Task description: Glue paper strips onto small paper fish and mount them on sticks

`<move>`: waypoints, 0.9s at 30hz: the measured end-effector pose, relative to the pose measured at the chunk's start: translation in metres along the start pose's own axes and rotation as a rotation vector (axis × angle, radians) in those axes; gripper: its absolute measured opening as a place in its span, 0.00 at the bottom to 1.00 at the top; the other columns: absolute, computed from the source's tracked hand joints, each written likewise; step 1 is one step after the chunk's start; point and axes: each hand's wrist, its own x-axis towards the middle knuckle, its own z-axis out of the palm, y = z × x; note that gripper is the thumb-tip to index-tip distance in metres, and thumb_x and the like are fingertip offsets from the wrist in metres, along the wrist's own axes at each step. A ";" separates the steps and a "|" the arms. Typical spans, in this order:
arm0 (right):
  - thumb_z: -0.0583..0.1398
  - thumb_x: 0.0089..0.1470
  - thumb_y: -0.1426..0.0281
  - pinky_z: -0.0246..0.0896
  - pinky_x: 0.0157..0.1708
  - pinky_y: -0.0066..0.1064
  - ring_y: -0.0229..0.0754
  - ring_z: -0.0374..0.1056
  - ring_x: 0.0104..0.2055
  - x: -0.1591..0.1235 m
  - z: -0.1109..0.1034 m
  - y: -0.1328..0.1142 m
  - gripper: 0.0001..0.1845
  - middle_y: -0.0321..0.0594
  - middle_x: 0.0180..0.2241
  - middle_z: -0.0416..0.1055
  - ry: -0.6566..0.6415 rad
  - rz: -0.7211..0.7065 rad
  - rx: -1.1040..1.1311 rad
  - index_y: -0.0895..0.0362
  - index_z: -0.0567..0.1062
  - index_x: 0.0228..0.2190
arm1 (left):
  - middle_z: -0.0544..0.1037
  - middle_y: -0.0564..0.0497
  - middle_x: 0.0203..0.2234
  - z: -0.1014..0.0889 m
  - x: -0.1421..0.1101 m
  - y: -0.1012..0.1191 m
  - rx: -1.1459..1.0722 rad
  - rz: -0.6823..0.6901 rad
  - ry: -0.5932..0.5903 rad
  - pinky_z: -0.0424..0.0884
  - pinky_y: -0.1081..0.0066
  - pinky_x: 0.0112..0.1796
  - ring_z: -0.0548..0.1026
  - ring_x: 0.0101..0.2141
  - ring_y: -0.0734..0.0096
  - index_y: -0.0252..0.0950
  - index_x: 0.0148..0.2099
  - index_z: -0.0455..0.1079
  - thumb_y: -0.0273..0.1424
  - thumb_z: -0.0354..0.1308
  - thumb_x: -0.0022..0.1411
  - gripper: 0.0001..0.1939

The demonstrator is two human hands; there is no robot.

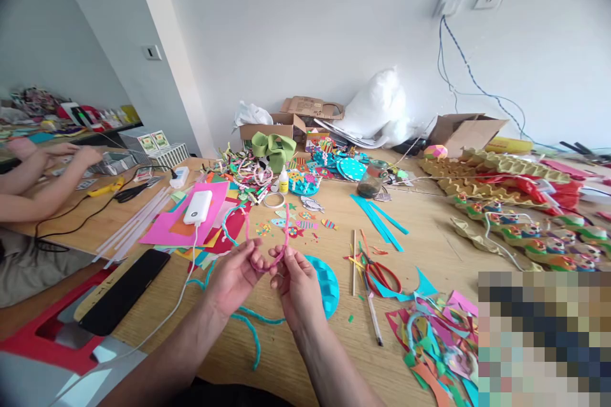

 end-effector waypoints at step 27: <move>0.56 0.50 0.48 0.35 0.13 0.24 0.28 0.43 0.13 -0.015 -0.023 0.007 0.24 0.27 0.12 0.57 -0.262 0.053 -0.778 0.59 0.70 0.27 | 0.78 0.38 0.37 0.000 0.006 0.015 0.174 -0.142 -0.390 0.63 0.58 0.49 0.76 0.43 0.55 0.30 0.50 0.69 0.30 0.55 0.59 0.17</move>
